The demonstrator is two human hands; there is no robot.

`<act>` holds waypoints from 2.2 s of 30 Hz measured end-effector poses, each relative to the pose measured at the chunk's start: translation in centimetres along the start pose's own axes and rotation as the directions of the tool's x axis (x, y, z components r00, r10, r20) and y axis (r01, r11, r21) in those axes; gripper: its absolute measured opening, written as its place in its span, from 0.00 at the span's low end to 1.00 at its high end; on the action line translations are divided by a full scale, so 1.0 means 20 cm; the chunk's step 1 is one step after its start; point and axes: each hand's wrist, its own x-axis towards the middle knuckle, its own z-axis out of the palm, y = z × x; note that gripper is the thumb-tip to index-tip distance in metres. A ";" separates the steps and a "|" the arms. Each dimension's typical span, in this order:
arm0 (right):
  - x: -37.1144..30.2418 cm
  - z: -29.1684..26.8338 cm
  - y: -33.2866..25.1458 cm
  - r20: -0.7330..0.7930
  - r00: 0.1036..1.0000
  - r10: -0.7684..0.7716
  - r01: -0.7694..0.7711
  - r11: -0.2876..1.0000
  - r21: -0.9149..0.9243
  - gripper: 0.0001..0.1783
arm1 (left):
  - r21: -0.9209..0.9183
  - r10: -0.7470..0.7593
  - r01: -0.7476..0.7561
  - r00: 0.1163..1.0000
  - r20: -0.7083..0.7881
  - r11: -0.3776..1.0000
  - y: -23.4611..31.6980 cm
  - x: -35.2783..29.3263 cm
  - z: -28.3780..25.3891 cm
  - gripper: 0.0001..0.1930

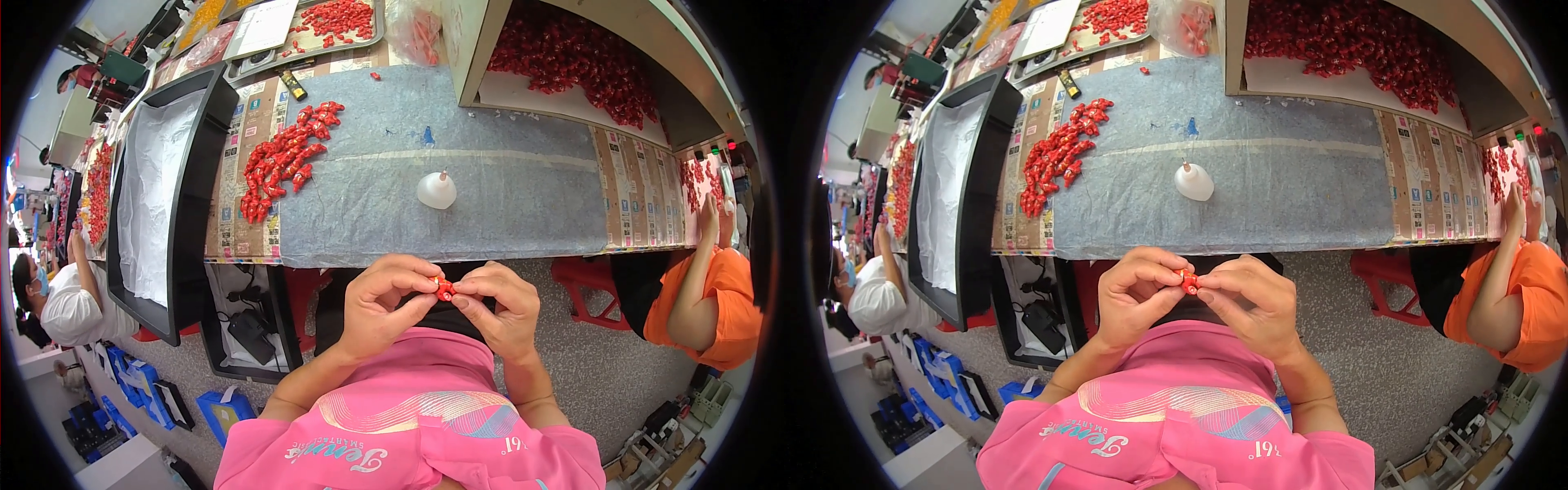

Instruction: The person applies glue from a bottle to small red toy components and assembles them by hand at a workbench.

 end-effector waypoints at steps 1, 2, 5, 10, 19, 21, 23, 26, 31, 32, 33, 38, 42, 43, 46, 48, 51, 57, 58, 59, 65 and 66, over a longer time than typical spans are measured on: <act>0.00 0.00 0.00 0.001 1.000 -0.001 0.001 1.000 0.004 0.10 | -0.068 -0.026 0.027 0.999 0.020 0.997 0.00 0.00 -0.01 0.10; 0.00 0.00 0.00 0.000 1.000 -0.001 0.001 1.000 0.004 0.10 | -0.134 -0.050 0.055 0.998 0.042 0.989 -0.01 0.00 -0.02 0.10; -0.01 0.00 0.00 0.003 1.000 0.017 -0.018 0.999 0.029 0.10 | -0.217 -0.116 0.120 0.993 0.031 0.969 -0.01 0.00 -0.03 0.09; -0.01 0.00 -0.01 -0.027 0.997 0.077 -0.076 0.996 0.035 0.10 | -0.301 -0.112 0.124 0.992 0.056 0.946 -0.01 0.02 -0.03 0.09; -0.02 -0.01 0.01 0.002 0.999 0.036 -0.036 0.999 0.038 0.11 | -0.302 -0.087 0.110 0.992 0.088 0.947 -0.01 0.02 -0.03 0.09; -0.02 -0.01 0.00 0.005 0.999 0.034 -0.034 0.998 0.046 0.11 | -0.324 -0.102 0.124 0.991 0.084 0.938 -0.01 0.02 -0.03 0.09; -0.01 -0.01 -0.01 0.007 0.999 0.033 -0.033 0.998 0.053 0.11 | -0.329 -0.118 0.136 0.990 0.076 0.934 0.00 0.02 -0.03 0.08; -0.01 -0.01 -0.01 0.010 0.999 0.037 -0.038 0.997 0.070 0.12 | -0.278 -0.090 0.106 0.993 0.071 0.955 0.00 0.02 -0.03 0.08; -0.01 0.00 0.00 0.010 1.000 -0.027 0.026 0.999 0.033 0.10 | -0.207 -0.030 0.044 0.997 0.070 0.977 0.00 0.02 -0.03 0.08; -0.01 -0.01 0.00 0.009 1.000 -0.026 0.026 0.999 0.033 0.10 | -0.177 -0.012 0.024 0.998 0.066 0.984 0.00 0.02 -0.03 0.10; -0.01 -0.01 0.00 0.012 1.000 -0.028 0.028 0.999 0.030 0.10 | -0.177 -0.012 0.024 0.998 0.066 0.984 0.00 0.02 -0.03 0.10; -0.01 -0.02 0.00 0.027 0.999 -0.031 0.030 0.999 0.022 0.10 | -0.177 -0.034 0.043 0.998 0.055 0.983 -0.02 0.01 -0.02 0.09; 0.00 -0.03 -0.02 0.047 0.999 0.027 -0.028 1.000 0.013 0.10 | -0.225 -0.073 0.082 0.996 0.048 0.971 -0.02 0.00 -0.02 0.09; 0.00 -0.03 -0.02 0.061 0.996 0.060 -0.061 0.998 0.013 0.10 | -0.292 -0.133 0.140 0.990 0.043 0.946 -0.03 0.00 -0.02 0.09; 0.01 -0.03 -0.03 0.029 0.997 0.074 -0.075 0.996 0.046 0.10 | -0.417 -0.224 0.224 0.973 0.050 0.881 -0.03 0.00 -0.01 0.09; 0.01 -0.02 -0.03 0.023 0.997 0.077 -0.078 0.996 0.049 0.10 | -0.475 -0.255 0.252 0.965 0.058 0.843 -0.03 0.00 -0.01 0.09; 0.00 -0.01 -0.01 0.018 0.998 0.064 -0.064 0.997 0.040 0.10 | -0.520 -0.333 0.305 0.942 0.043 0.798 -0.03 -0.01 -0.01 0.09; 0.01 0.00 0.00 0.001 1.000 0.019 -0.019 1.000 -0.002 0.09 | -0.510 -0.352 0.316 0.935 0.027 0.800 -0.03 -0.01 0.00 0.08; 0.01 0.00 0.00 -0.005 1.000 0.015 -0.015 1.000 -0.004 0.08 | -0.497 -0.343 0.306 0.939 0.018 0.812 -0.03 -0.01 0.00 0.08; 0.01 0.00 -0.01 -0.007 1.000 0.013 -0.013 1.000 -0.006 0.08 | -0.483 -0.332 0.296 0.943 0.010 0.824 -0.03 -0.01 0.00 0.08; 0.02 0.00 -0.03 0.020 0.997 0.074 -0.074 0.997 0.020 0.09 | -0.430 -0.311 0.273 0.950 -0.019 0.860 -0.04 -0.02 -0.01 0.08; 0.02 0.00 -0.03 0.013 0.996 0.087 -0.087 0.996 0.027 0.09 | -0.393 -0.299 0.263 0.954 -0.032 0.881 -0.03 -0.01 -0.02 0.09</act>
